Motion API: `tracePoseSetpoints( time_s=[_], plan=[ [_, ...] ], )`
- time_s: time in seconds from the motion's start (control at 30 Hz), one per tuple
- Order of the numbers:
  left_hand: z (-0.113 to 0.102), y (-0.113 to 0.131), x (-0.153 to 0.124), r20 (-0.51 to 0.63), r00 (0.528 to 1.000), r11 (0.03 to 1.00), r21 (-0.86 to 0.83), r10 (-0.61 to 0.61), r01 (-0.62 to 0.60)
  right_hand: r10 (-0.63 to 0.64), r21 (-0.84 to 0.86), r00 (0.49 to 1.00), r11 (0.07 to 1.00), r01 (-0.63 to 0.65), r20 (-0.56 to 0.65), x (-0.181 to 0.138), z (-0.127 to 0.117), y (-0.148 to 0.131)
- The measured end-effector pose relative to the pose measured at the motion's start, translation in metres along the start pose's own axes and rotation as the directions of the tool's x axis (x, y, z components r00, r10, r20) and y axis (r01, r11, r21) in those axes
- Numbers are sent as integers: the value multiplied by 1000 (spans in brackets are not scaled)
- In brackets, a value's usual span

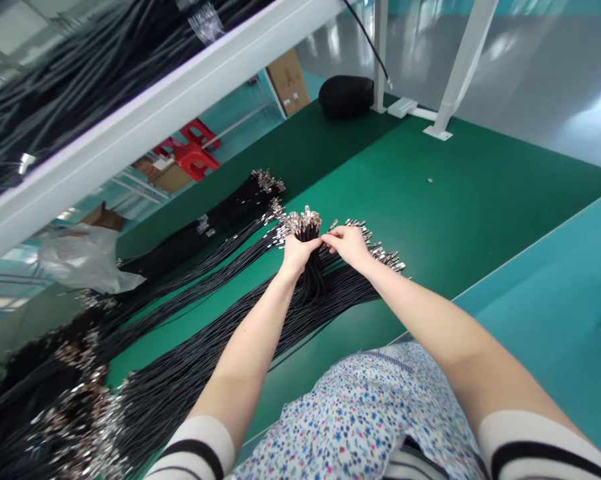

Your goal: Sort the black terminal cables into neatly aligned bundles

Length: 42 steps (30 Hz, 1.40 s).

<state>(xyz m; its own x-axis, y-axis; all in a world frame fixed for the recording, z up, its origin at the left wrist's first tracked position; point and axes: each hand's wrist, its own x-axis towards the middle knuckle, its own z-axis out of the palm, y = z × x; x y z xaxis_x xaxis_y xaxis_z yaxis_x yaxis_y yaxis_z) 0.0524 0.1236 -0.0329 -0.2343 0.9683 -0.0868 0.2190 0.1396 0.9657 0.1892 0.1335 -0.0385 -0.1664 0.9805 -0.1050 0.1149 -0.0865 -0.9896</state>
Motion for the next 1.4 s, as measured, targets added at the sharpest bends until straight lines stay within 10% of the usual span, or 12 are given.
tracePoseSetpoints(
  time_s=[0.3, 0.47, 0.73, 0.9, 1.13, 1.4],
  plan=[
    [-15, 8, 3, 111, 992, 990, 112, 68, -80, -102, 141, 957, 979, 145, -273, 3, 0, -9],
    [-11, 7, -4, 154, 985, 994, -81, 82, -71, -112, 37, 994, 993, 111, 14, 17, -6, -40],
    [-14, 10, -11, 373, 928, 969, -233, 14, 79, -27, -43, 915, 998, 49, 404, 43, -28, -54],
    [-10, 15, -8, 398, 917, 988, -131, -27, 86, -222, 192, 914, 968, 164, 339, 46, -32, -50],
    [-8, 14, 0, 219, 976, 988, -149, -13, 46, -346, -70, 863, 915, 397, 369, 38, -5, -48],
    [-10, 17, 7, 344, 937, 970, -197, -69, 143, -392, -151, 825, 862, 485, 407, 44, 2, -53]
  ],
)
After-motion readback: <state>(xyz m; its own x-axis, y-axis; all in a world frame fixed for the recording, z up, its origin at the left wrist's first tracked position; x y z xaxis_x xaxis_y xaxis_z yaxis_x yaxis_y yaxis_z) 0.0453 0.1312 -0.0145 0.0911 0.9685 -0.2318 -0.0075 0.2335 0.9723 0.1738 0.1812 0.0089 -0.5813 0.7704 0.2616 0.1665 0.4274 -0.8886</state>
